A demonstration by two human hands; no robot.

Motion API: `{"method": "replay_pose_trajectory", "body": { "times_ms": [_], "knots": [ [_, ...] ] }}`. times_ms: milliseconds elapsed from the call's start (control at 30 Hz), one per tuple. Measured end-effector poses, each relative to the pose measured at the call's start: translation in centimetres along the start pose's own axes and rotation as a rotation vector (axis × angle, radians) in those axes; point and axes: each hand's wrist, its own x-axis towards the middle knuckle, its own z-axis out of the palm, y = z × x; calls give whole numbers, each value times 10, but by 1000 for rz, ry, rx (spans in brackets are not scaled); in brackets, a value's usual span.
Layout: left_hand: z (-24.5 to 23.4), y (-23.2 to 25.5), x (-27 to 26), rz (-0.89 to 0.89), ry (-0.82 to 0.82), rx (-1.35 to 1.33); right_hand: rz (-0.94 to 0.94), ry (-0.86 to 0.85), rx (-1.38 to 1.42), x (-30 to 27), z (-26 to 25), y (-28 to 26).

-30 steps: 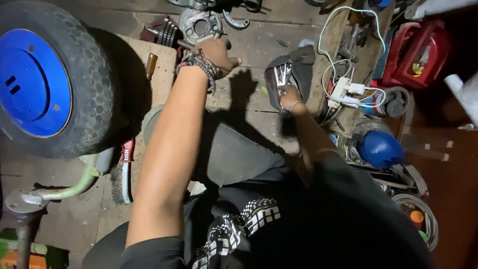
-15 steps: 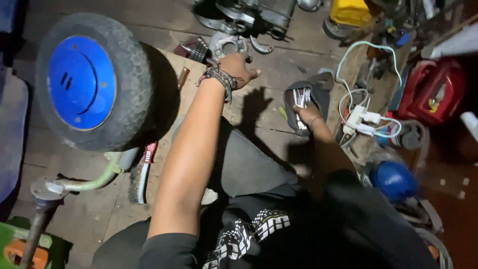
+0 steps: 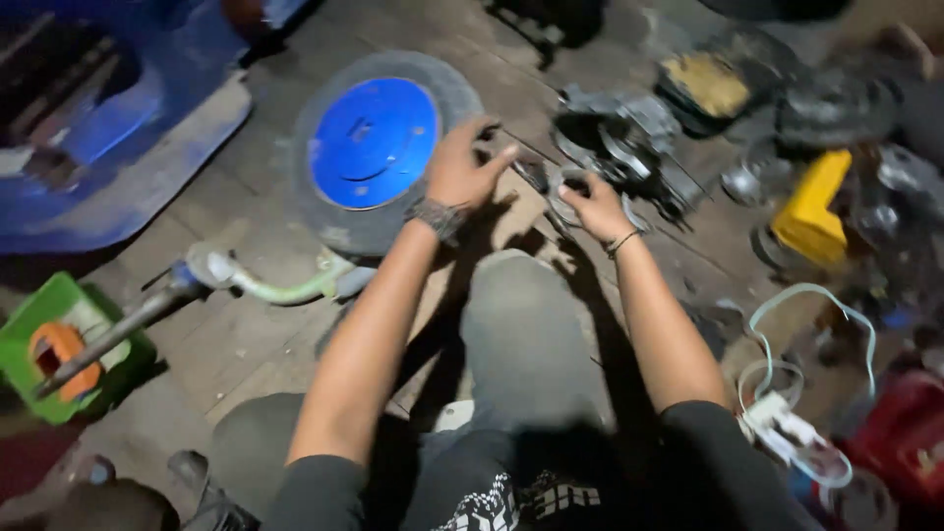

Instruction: The person cleans a wheel assembly with a blue hub and a metal suspension spring using a wire brush. They rotate the wheel to scrub the tire and hub, then use the brush to clean the metal spring and axle components.

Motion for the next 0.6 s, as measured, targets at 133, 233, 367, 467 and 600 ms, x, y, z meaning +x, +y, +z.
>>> {"method": "replay_pose_trajectory", "body": {
  "times_ms": [133,233,367,467,600],
  "knots": [
    [-94,-74,-43,69,214,128,-271,-22,-44,47,10,-55],
    [-147,-122,-81,35,289,279,-317,-63,-172,49,20,-120],
    [-177,-166,-118,-287,270,401,-368,-162,-502,56,55,-203],
    [-182,-190,-130,-285,276,400,-475,-200,-729,103,85,-207],
    [-185,-167,-140,-335,292,384,-574,-26,-771,117,109,-195]
  ]
}}
